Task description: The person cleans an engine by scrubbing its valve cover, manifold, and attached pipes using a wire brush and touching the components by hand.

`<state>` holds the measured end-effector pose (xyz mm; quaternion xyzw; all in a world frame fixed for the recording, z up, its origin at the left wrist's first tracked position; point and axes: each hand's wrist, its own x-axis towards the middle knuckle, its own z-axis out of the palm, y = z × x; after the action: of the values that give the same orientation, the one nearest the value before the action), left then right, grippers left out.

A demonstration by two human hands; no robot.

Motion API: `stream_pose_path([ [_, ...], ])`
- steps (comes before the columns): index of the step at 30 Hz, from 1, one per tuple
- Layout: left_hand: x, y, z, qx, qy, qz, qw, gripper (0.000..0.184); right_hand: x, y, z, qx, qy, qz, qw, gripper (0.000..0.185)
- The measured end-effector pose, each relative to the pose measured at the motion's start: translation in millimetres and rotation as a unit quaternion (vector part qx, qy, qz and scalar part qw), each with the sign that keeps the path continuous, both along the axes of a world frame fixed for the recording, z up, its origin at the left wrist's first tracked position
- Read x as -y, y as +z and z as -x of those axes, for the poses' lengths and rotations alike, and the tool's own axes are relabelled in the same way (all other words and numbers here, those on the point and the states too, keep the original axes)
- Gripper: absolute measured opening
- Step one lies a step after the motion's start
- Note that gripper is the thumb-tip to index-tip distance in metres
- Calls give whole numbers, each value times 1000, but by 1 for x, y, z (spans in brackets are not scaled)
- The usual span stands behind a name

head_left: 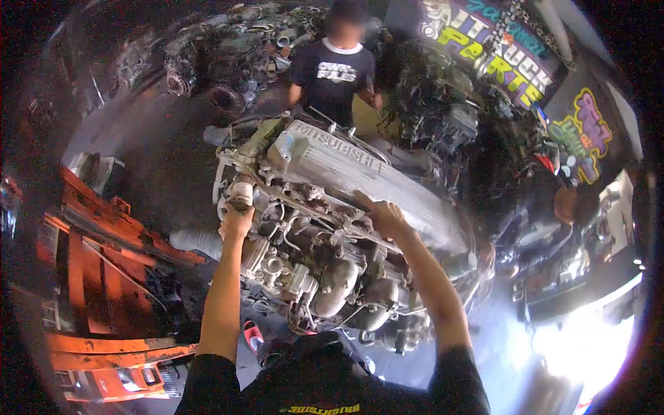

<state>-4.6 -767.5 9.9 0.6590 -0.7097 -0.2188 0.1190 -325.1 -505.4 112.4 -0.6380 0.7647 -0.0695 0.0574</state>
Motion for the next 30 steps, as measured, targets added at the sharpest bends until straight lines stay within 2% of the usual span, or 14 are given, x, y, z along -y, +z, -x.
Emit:
stream_pose_path([
  [3,-2,2,1,-8,-2,2,1000,98,22,-23,3,-29,-38,-30,998,74],
  [6,-2,-1,2,-8,-10,5,1000,96,27,-30,-1,-45,-63,-27,997,35],
  [10,-2,-5,2,-1,-3,18,1000,96,8,-19,11,31,-112,-38,992,22],
  [11,0,-3,2,-9,-5,10,1000,94,5,-19,16,73,-101,-24,992,22],
  [15,-5,8,4,-4,-4,-18,1000,87,30,-15,-11,-35,-99,-40,994,22],
  [17,1,0,3,9,-6,-18,1000,90,24,-7,-8,6,-109,-46,993,21],
  [20,3,-19,-3,-35,-18,22,999,88,-2,-13,5,15,-112,-22,993,23],
  [22,23,-67,-14,-4,-71,68,995,87,-23,-2,13,67,-209,-5,976,26],
  [23,27,-74,-18,0,-105,74,992,85,-38,-11,26,117,-241,58,962,28],
  [25,22,-59,-18,-27,-123,60,990,80,-58,-28,56,73,-200,228,950,20],
  [26,18,-46,-18,-54,-122,47,990,77,-61,-44,72,87,-279,263,919,17],
  [27,13,-34,-14,-100,-108,39,988,73,-65,-54,88,5,-282,302,911,16],
  [28,8,-21,-9,-145,-94,31,984,69,-65,-62,100,9,-329,315,890,15],
  [30,12,-38,-13,-255,-99,7,962,60,-64,-84,132,-11,-364,342,866,19],
])
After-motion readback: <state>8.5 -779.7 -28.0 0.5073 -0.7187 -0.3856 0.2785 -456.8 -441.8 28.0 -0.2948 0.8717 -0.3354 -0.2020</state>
